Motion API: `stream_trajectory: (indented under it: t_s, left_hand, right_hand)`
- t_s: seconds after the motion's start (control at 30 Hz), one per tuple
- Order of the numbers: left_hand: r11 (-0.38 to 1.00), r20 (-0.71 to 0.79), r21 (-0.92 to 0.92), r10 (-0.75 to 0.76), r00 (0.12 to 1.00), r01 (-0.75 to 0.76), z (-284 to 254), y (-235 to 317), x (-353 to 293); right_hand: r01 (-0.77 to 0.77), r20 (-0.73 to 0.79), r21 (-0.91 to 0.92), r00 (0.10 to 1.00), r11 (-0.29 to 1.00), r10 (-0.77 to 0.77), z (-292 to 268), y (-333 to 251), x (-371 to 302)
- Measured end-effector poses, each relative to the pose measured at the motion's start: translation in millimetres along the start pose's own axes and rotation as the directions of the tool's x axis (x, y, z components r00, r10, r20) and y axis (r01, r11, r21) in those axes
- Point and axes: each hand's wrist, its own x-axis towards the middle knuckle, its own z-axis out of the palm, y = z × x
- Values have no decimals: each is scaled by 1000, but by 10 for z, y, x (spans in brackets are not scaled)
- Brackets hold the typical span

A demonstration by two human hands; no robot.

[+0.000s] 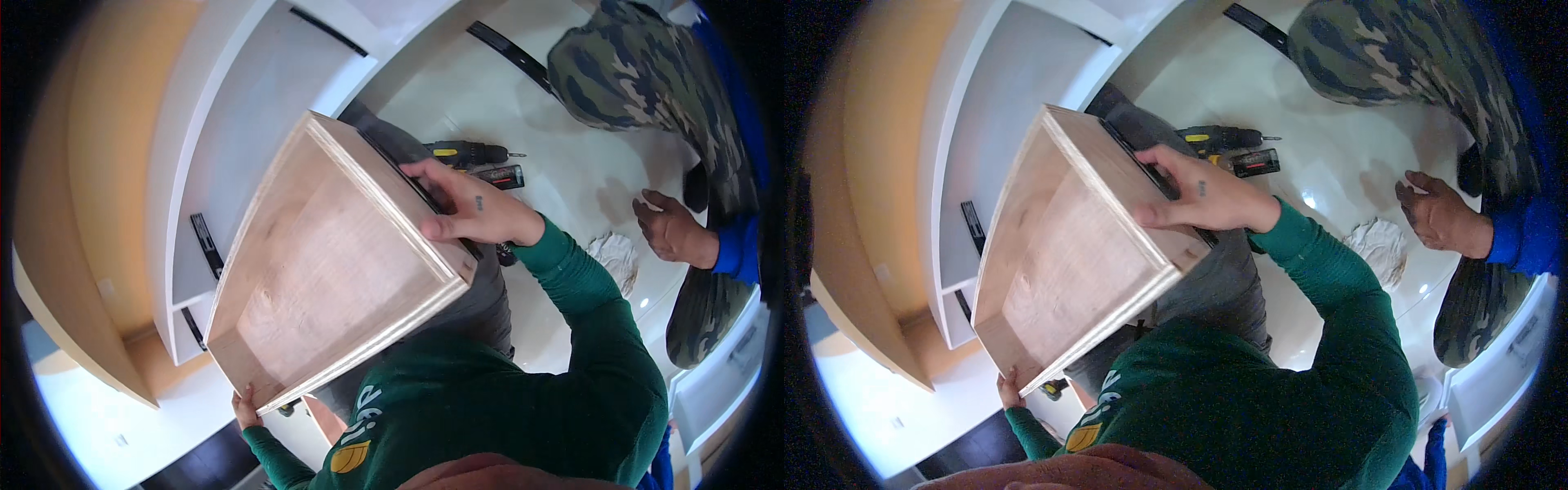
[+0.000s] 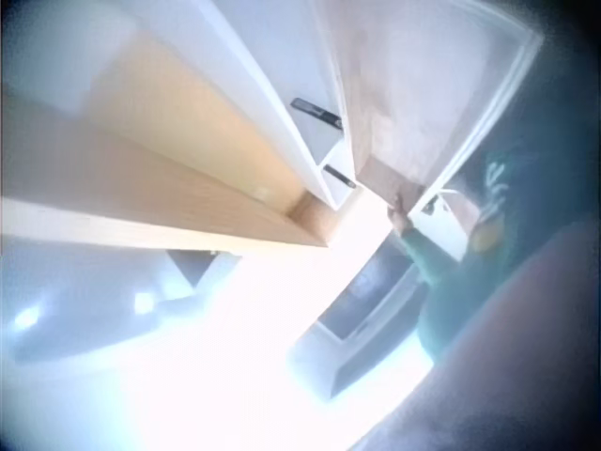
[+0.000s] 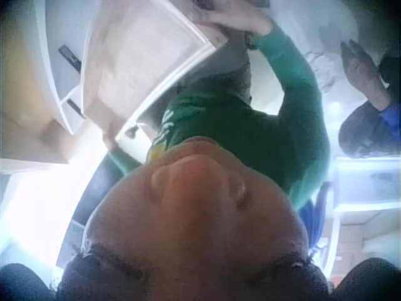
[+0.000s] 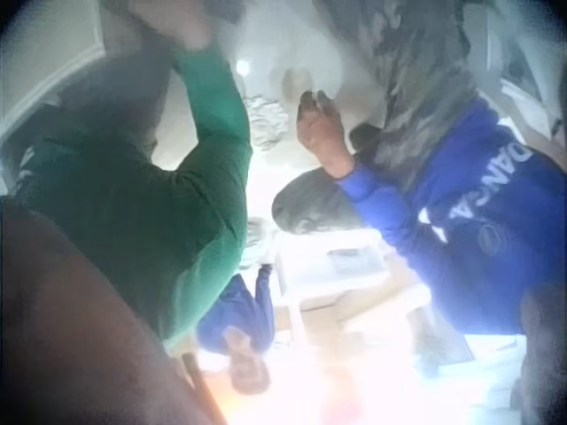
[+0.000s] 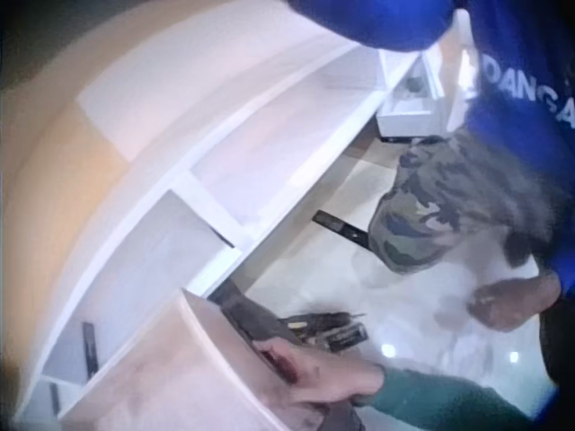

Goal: The person assembles a wooden drawer unit by attaching a screw to a drill, securing parts, and fitting a drawer into a cabinet. They handle wooden panels, screws, and a drill, and use a hammer to adjust components.

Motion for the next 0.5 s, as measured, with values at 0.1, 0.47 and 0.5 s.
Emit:
stream_trajectory:
  t_s: [0.1, 0.47, 0.5]
  left_hand:
    - [999, -12, 34, 21, 1000, -20, -62, -104, -101]
    - [990, -60, 56, 136, 989, -132, -450, -631, 50]
    - [990, -99, 63, 131, 986, -125, -466, -721, -16]
  right_hand:
    - [-121, 52, -57, 991, 991, 124, -94, -30, 117]
    - [119, 244, -684, 967, -719, -72, -504, -390, 2305]
    - [158, 165, -626, 984, -764, 69, -429, -364, 2352]
